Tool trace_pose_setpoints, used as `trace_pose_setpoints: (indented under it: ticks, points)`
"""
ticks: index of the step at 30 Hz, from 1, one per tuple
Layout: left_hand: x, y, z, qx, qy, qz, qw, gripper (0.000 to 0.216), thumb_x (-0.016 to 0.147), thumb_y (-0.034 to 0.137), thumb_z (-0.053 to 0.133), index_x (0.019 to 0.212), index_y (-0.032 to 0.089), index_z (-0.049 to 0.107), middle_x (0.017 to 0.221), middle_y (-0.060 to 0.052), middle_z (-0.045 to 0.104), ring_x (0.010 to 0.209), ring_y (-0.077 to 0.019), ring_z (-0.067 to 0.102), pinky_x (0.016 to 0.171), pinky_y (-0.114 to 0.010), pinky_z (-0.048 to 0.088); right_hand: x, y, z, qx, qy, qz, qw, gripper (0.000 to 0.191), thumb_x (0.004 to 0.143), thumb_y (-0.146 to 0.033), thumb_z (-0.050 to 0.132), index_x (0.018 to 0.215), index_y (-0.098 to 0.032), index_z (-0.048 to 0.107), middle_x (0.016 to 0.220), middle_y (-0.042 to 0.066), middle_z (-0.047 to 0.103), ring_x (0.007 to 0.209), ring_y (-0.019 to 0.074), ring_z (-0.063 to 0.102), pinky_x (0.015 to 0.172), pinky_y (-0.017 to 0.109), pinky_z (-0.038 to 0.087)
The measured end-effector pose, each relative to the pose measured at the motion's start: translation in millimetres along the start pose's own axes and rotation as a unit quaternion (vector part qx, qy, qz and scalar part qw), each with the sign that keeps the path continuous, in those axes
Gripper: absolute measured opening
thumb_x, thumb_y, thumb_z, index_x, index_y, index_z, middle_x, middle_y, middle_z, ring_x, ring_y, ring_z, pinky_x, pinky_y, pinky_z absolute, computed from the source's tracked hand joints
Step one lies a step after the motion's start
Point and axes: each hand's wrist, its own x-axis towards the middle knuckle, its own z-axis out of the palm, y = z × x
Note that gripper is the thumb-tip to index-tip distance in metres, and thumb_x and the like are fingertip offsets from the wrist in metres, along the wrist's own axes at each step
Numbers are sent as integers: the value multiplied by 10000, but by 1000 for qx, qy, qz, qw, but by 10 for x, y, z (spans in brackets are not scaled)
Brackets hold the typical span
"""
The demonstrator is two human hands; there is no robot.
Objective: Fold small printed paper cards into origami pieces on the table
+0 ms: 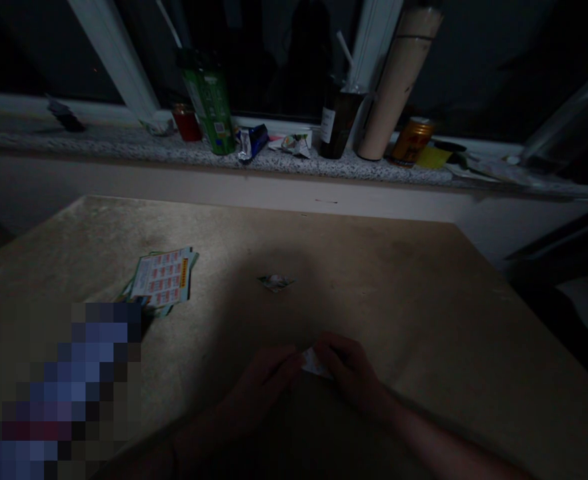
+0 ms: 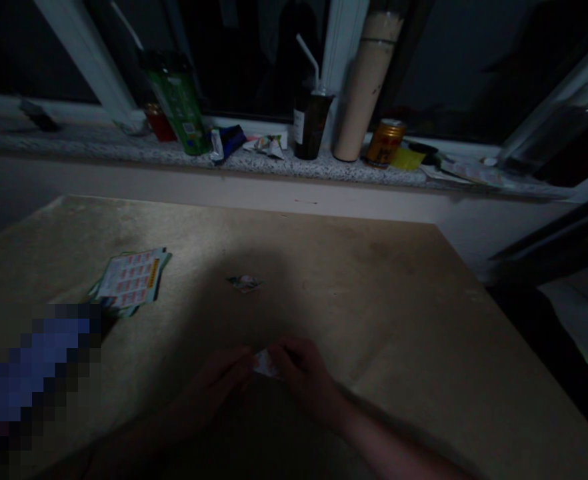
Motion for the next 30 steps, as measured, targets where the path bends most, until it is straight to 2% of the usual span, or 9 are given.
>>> trace_pose_setpoints:
  ticks: [3, 7, 11, 18, 22, 27, 30]
  points:
    - [-9, 6, -4, -4, 11, 0, 1000, 386, 933, 409, 334, 640, 188, 453, 616, 37, 454, 588, -124, 431, 580, -220, 329, -7, -25, -14, 5, -11, -21, 1000, 391, 848, -503, 480, 628, -188, 554, 592, -17, 459, 573, 126, 428, 526, 234, 358]
    - [-6, 12, -11, -6, 27, 3, 1000, 394, 922, 439, 336, 640, 190, 453, 624, 33, 457, 591, -129, 427, 575, -224, 329, -14, -54, -6, 6, -77, -27, 997, 323, 833, -469, 538, 740, -180, 650, 663, -3, 569, 621, 133, 503, 579, 237, 402]
    - [15, 18, -12, 19, 27, 14, 999, 399, 916, 428, 326, 620, 191, 450, 607, 34, 453, 584, -130, 428, 587, -226, 326, -12, -41, 11, 19, -83, -18, 996, 307, 849, -431, 539, 763, -172, 680, 660, -1, 596, 609, 124, 513, 578, 227, 407]
    - [10, 40, 3, 18, 26, 16, 999, 361, 907, 394, 349, 629, 189, 452, 627, 26, 462, 613, -137, 444, 598, -232, 330, -19, -46, -5, 24, -79, -32, 996, 319, 837, -445, 552, 732, -174, 681, 633, -9, 557, 581, 114, 467, 542, 212, 385]
    - [-1, 22, 4, -9, 28, 13, 999, 373, 914, 392, 354, 621, 186, 458, 603, 31, 455, 575, -128, 425, 568, -233, 321, -10, -63, 5, 39, -86, -10, 996, 298, 816, -426, 578, 697, -162, 647, 610, -17, 517, 575, 109, 445, 545, 219, 367]
    - [1, -13, -4, -98, 98, -45, 989, 389, 890, 438, 406, 590, 191, 432, 550, 46, 403, 526, -117, 370, 531, -225, 314, 12, 12, -11, 24, -59, 13, 998, 391, 829, -460, 539, 575, -165, 503, 548, -43, 372, 523, 87, 332, 484, 214, 276]
    - [10, 11, -8, -141, 106, -55, 983, 410, 872, 471, 422, 572, 191, 430, 546, 46, 403, 511, -111, 353, 515, -221, 313, 13, 37, -26, 5, -62, 17, 998, 423, 857, -476, 491, 568, -172, 441, 554, -48, 319, 515, 81, 278, 461, 218, 221]
